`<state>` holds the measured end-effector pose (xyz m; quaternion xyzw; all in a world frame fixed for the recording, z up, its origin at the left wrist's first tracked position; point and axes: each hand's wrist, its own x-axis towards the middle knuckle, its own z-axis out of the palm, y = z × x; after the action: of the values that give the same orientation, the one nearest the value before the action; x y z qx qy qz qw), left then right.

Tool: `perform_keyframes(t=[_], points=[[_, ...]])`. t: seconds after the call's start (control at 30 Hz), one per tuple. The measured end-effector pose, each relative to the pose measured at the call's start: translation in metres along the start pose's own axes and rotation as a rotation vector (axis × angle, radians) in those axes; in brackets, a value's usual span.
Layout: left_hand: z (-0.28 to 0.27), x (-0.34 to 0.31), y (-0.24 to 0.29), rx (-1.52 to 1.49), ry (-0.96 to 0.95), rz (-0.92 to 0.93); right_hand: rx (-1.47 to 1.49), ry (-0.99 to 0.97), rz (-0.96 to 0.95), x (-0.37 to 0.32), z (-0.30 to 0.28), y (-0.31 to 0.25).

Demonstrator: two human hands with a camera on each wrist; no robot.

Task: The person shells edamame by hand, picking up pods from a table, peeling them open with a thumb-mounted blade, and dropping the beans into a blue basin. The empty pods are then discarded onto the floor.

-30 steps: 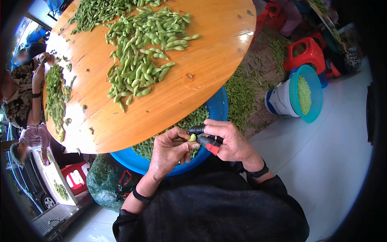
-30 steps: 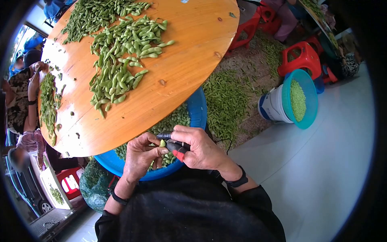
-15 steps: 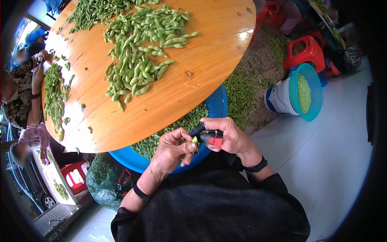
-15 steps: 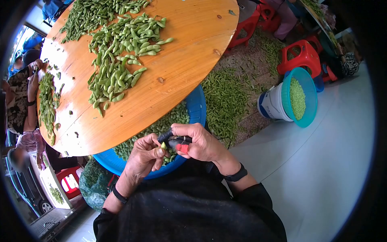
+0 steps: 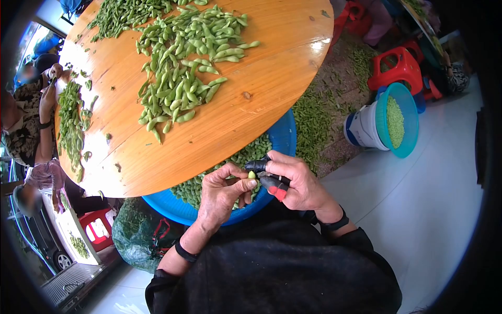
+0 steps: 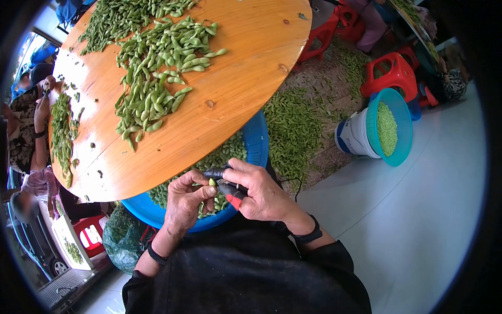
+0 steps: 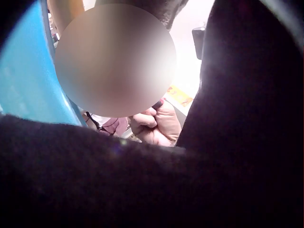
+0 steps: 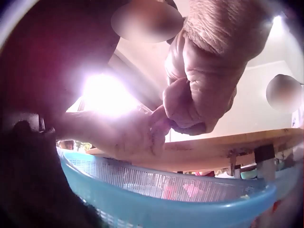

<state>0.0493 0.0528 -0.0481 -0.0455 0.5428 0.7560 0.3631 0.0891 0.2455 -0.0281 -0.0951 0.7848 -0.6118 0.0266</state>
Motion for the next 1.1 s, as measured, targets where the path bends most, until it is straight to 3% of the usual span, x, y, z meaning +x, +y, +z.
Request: perform_keyframes(t=[0.5, 0.6, 0.73, 0.8, 0.87, 0.93, 1.1], points=[[0.000, 0.003, -0.008, -0.136, 0.039, -0.053, -0.076, -0.122, 0.001, -0.002, -0.005, 0.007], [-0.003, 0.004, -0.011, -0.108, 0.017, -0.057, -0.018, -0.097, 0.004, 0.001, -0.006, 0.003], [-0.008, 0.003, -0.014, -0.306, -0.131, -0.138, 0.082, -0.080, -0.023, 0.000, -0.007, 0.021], [-0.009, 0.004, -0.015, -0.382, -0.183, -0.181, 0.606, -0.159, 0.418, -0.001, -0.008, 0.025], [-0.011, 0.004, -0.017, -0.381, -0.199, -0.196, 0.574, -0.158, 0.385, -0.001, -0.008, 0.027], [-0.006, 0.003, -0.016, -0.333, -0.149, -0.168, -0.062, -0.082, -0.068, 0.002, -0.011, 0.027], [0.000, 0.005, -0.016, -0.158, -0.060, -0.034, -0.247, 0.052, -0.024, 0.000, 0.004, 0.003]])
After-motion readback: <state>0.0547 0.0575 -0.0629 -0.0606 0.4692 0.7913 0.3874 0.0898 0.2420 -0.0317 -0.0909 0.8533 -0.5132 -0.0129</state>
